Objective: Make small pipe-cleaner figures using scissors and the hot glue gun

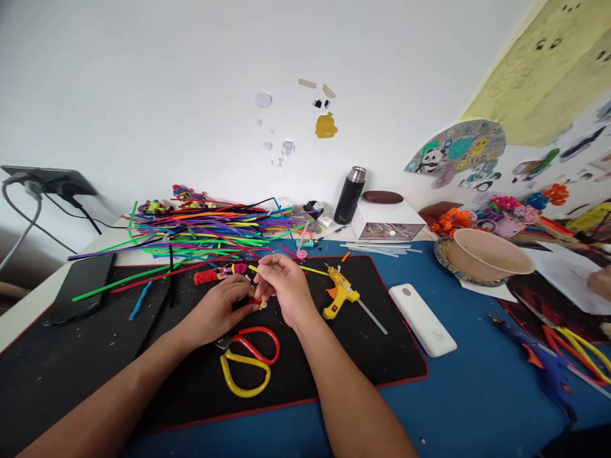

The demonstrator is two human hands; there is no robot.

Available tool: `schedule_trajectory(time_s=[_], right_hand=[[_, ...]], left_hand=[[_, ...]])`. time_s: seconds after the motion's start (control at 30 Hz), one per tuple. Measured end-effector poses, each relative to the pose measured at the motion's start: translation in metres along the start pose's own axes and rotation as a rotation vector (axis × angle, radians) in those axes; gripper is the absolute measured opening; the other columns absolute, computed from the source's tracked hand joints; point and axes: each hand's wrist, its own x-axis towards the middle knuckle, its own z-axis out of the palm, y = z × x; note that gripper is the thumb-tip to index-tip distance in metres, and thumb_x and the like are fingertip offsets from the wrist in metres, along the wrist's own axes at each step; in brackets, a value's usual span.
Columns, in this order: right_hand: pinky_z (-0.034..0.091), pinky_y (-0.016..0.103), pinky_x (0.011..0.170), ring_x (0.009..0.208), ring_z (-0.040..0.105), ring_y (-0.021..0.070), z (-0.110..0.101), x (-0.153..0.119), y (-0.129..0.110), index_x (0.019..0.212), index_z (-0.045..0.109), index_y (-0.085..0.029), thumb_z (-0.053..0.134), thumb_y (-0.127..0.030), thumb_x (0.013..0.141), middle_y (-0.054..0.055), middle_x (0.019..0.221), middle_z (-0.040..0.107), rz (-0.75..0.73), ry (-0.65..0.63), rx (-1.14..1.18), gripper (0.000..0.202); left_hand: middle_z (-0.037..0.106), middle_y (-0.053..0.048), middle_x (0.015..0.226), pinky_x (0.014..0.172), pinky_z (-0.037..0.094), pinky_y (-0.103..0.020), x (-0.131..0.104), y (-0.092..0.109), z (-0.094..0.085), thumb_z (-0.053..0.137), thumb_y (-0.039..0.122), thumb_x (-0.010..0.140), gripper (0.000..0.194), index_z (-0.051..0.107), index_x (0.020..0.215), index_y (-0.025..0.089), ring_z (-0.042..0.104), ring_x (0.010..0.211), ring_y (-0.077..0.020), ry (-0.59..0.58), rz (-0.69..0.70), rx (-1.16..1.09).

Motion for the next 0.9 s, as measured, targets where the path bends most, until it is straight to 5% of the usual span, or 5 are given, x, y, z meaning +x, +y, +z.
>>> schedule_trajectory(time_s=[0.23,0.37,0.57,0.9], right_hand=[[0.045,0.02,0.043,0.048,0.063,0.0113,0.006,-0.001,0.009,0.092,0.065,-0.019,0.08,-0.037,0.08,-0.002,0.069,0.07,-0.025,-0.031,-0.121,0.027],[0.044,0.019,0.042,0.047,0.064,0.0112,0.007,-0.002,0.011,0.093,0.065,-0.019,0.079,-0.037,0.081,-0.003,0.069,0.07,-0.028,-0.035,-0.168,0.026],[0.044,0.019,0.042,0.047,0.064,0.0114,0.007,-0.003,0.016,0.094,0.065,-0.019,0.078,-0.039,0.082,-0.003,0.069,0.07,-0.032,-0.034,-0.201,0.027],[0.043,0.019,0.043,0.049,0.065,0.0116,0.01,-0.006,0.016,0.094,0.064,-0.019,0.076,-0.047,0.084,-0.002,0.071,0.07,0.014,-0.088,-0.257,0.031]], left_hand=[[0.073,-0.008,0.097,0.093,0.047,-0.044,0.002,-0.011,0.0,0.064,0.026,0.097,0.012,0.074,0.091,0.024,0.06,0.097,-0.0274,0.078,0.04,0.15],[0.074,-0.006,0.096,0.086,0.05,-0.04,0.003,-0.01,-0.008,0.065,0.035,0.096,0.015,0.075,0.094,0.023,0.065,0.094,-0.0262,0.237,-0.176,-0.142],[0.077,-0.004,0.085,0.075,0.055,-0.035,0.006,0.0,-0.019,0.08,0.052,0.083,0.032,0.077,0.089,0.021,0.069,0.077,-0.0216,0.194,-0.351,-0.737],[0.072,-0.001,0.077,0.069,0.053,-0.03,0.006,0.006,-0.017,0.084,0.049,0.081,0.032,0.072,0.085,0.019,0.067,0.071,-0.0174,0.204,-0.377,-0.897]])
